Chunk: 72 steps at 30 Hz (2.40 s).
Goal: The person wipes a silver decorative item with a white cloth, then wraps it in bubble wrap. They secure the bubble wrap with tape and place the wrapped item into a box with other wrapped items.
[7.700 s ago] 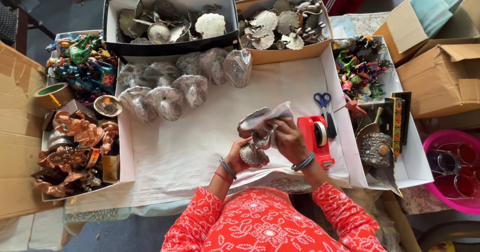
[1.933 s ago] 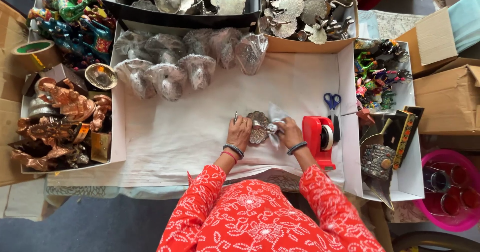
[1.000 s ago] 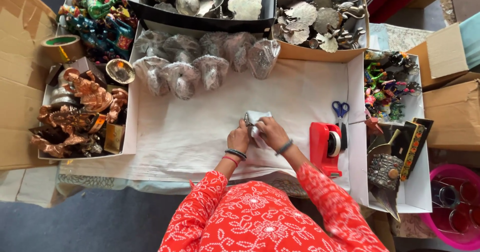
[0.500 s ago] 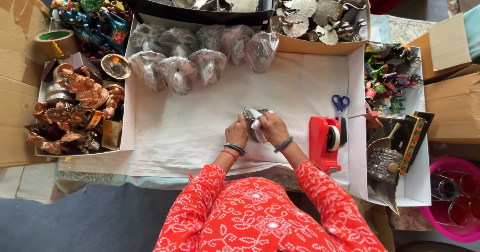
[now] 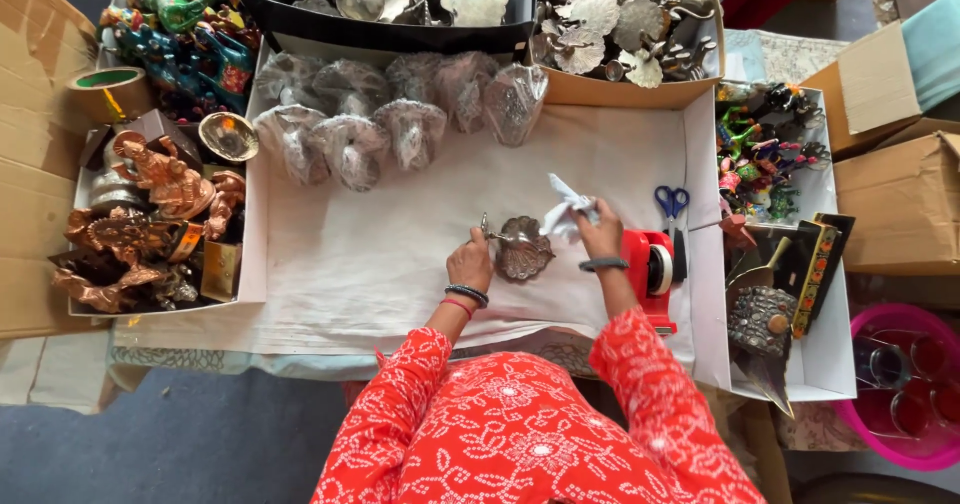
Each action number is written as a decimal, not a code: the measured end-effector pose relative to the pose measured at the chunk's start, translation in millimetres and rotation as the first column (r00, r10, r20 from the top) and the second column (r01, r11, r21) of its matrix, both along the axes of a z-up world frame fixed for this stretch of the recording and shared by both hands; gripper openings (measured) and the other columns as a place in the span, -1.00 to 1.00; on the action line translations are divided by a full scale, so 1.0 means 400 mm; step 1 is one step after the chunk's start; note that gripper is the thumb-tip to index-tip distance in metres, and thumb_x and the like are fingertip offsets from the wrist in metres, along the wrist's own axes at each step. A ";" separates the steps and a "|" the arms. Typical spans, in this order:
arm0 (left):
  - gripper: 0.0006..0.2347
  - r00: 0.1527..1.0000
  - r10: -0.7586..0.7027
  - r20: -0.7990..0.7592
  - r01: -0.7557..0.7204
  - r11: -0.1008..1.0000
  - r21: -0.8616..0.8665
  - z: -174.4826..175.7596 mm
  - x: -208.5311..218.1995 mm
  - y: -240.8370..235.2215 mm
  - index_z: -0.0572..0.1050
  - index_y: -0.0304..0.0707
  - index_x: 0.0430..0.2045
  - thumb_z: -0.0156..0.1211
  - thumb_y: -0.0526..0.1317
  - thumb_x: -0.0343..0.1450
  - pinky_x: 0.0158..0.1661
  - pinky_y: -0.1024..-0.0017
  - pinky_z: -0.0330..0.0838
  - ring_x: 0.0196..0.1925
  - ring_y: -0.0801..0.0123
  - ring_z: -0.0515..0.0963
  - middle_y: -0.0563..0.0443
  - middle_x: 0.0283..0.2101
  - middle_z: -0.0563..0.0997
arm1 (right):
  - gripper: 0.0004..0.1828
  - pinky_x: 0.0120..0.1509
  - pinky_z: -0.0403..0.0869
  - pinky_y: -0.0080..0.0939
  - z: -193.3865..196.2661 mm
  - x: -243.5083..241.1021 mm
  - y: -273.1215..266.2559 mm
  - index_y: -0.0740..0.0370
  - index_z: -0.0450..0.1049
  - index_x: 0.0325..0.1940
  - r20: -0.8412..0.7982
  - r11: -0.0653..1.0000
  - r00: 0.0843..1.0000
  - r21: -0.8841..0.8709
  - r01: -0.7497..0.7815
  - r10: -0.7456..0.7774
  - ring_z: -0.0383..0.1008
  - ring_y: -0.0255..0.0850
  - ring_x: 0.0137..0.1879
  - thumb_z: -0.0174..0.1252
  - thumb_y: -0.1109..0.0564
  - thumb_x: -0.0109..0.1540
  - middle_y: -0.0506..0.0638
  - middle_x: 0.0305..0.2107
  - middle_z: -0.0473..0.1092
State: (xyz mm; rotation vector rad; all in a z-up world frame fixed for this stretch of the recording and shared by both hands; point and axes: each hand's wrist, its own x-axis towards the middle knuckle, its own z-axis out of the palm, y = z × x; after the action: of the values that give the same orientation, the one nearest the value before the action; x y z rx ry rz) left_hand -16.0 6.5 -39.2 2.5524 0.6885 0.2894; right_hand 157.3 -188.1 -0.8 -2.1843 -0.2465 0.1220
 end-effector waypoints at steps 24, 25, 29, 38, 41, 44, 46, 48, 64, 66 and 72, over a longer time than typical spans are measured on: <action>-0.66 0.986 0.056 -0.157 -0.163 0.128 -0.978 -0.018 0.060 0.053 0.52 -0.55 -0.18 0.03 -0.10 0.54 -0.43 0.30 0.65 -0.41 0.09 0.74 -0.30 -0.31 0.68 | -0.70 -0.08 0.48 0.02 0.278 -0.059 0.049 0.12 0.51 -0.22 0.320 0.709 0.641 -0.436 -0.554 0.698 0.48 0.06 -0.09 0.37 0.23 -0.01 0.01 -0.26 0.44; -0.66 0.986 0.051 -0.159 -0.164 0.127 -0.978 -0.050 0.065 0.047 0.52 -0.55 -0.18 0.03 -0.10 0.54 -0.43 0.30 0.65 -0.41 0.09 0.74 -0.30 -0.31 0.68 | -0.70 -0.08 0.48 0.02 0.296 -0.065 0.057 0.12 0.51 -0.22 0.318 0.711 0.645 -0.436 -0.552 0.695 0.48 0.06 -0.09 0.37 0.23 -0.01 0.01 -0.26 0.44; -0.66 0.990 0.047 -0.130 -0.110 -0.301 -0.947 -0.100 0.072 0.008 0.47 -0.53 -0.05 -0.03 -0.12 0.55 -0.28 0.23 0.69 -0.24 -0.02 0.75 -0.36 -0.17 0.68 | -0.57 0.06 0.51 -0.03 0.304 -0.080 0.072 0.11 0.51 -0.03 0.406 0.877 0.798 -0.016 -0.481 0.445 0.49 0.05 0.03 0.36 0.26 0.03 0.12 -0.11 0.45; -0.66 0.960 0.172 -0.223 -0.107 -0.508 -0.854 -0.177 0.075 0.000 0.40 -0.55 0.00 -0.12 -0.15 0.56 -0.18 0.16 0.67 -0.11 -0.11 0.71 -0.41 -0.12 0.67 | -0.34 0.37 0.32 0.14 0.102 -0.083 0.106 0.30 0.39 0.28 0.500 0.990 0.860 -0.139 -0.036 0.101 0.27 0.14 0.32 0.30 0.35 0.07 0.20 0.16 0.31; -0.70 0.954 0.226 -0.198 -0.060 -0.505 -0.861 -0.169 0.077 -0.013 0.41 -0.60 -0.06 -0.08 -0.20 0.55 -0.21 0.14 0.69 -0.14 -0.12 0.72 -0.43 -0.15 0.66 | -0.36 0.42 0.26 0.13 0.025 -0.099 0.120 0.26 0.43 0.26 0.551 0.908 0.775 -0.413 -0.069 0.310 0.22 0.10 0.41 0.23 0.38 0.06 0.14 0.21 0.34; -0.72 0.934 0.292 -0.205 -0.039 -0.487 -0.873 -0.184 0.105 -0.031 0.43 -0.63 -0.12 -0.03 -0.23 0.52 -0.26 0.11 0.69 -0.20 -0.13 0.72 -0.42 -0.20 0.65 | -0.41 0.40 0.26 0.09 0.011 -0.131 0.128 0.22 0.46 0.22 0.460 0.847 0.781 -0.507 -0.159 0.422 0.23 0.04 0.42 0.20 0.34 0.07 0.07 0.21 0.37; -0.73 0.915 0.331 -0.230 -0.047 -0.478 -0.877 -0.187 0.123 -0.041 0.44 -0.63 -0.14 -0.01 -0.23 0.51 -0.29 0.10 0.69 -0.24 -0.13 0.71 -0.41 -0.23 0.65 | -0.42 0.37 0.27 0.09 0.004 -0.151 0.121 0.23 0.45 0.20 0.386 0.839 0.807 -0.494 -0.228 0.447 0.24 0.03 0.41 0.21 0.30 0.06 0.07 0.20 0.37; -0.73 0.890 0.320 -0.326 -0.147 -0.475 -0.868 -0.174 0.142 -0.043 0.47 -0.61 -0.17 0.01 -0.23 0.49 -0.28 0.13 0.70 -0.29 -0.07 0.72 -0.37 -0.25 0.67 | -0.40 0.39 0.28 0.07 -0.023 -0.155 0.103 0.24 0.46 0.19 0.304 0.845 0.834 -0.438 -0.308 0.461 0.25 0.01 0.40 0.19 0.31 0.02 0.05 0.16 0.39; -0.79 0.866 0.420 -0.271 -0.137 -0.322 -0.937 -0.163 0.198 -0.087 0.47 -0.57 -0.34 0.11 -0.25 0.44 -0.30 0.18 0.67 -0.35 0.06 0.69 -0.25 -0.31 0.63 | -0.57 0.26 0.31 0.07 -0.033 -0.048 0.109 0.21 0.50 0.03 0.237 0.848 0.866 -0.426 -0.315 0.440 0.31 0.03 0.28 0.24 0.22 0.06 0.02 0.08 0.40; -0.81 0.869 0.422 -0.257 -0.088 -0.379 -0.921 -0.165 0.199 -0.084 0.48 -0.57 -0.32 0.10 -0.28 0.43 -0.25 0.14 0.71 -0.31 0.11 0.69 -0.25 -0.29 0.63 | -0.54 0.31 0.33 0.04 -0.099 -0.058 0.070 0.19 0.51 0.09 0.255 0.836 0.840 -0.426 -0.347 0.478 0.33 0.02 0.30 0.24 0.26 0.08 0.01 0.12 0.41; -0.77 0.888 0.385 -0.251 -0.112 -0.350 -0.930 -0.168 0.194 -0.080 0.47 -0.65 -0.33 0.09 -0.27 0.45 -0.26 0.16 0.68 -0.31 0.00 0.70 -0.33 -0.28 0.63 | -0.40 0.23 0.39 0.02 0.070 -0.098 0.034 0.17 0.51 0.04 0.061 0.828 0.854 -0.286 -0.482 0.517 0.39 0.10 0.15 0.41 0.18 -0.10 0.06 0.01 0.44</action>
State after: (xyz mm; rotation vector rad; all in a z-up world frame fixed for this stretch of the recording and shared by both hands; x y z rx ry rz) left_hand 61.5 -25.4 -106.3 0.5686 0.8571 -0.0137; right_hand 118.2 -174.4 27.2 -2.3418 -0.9339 0.3159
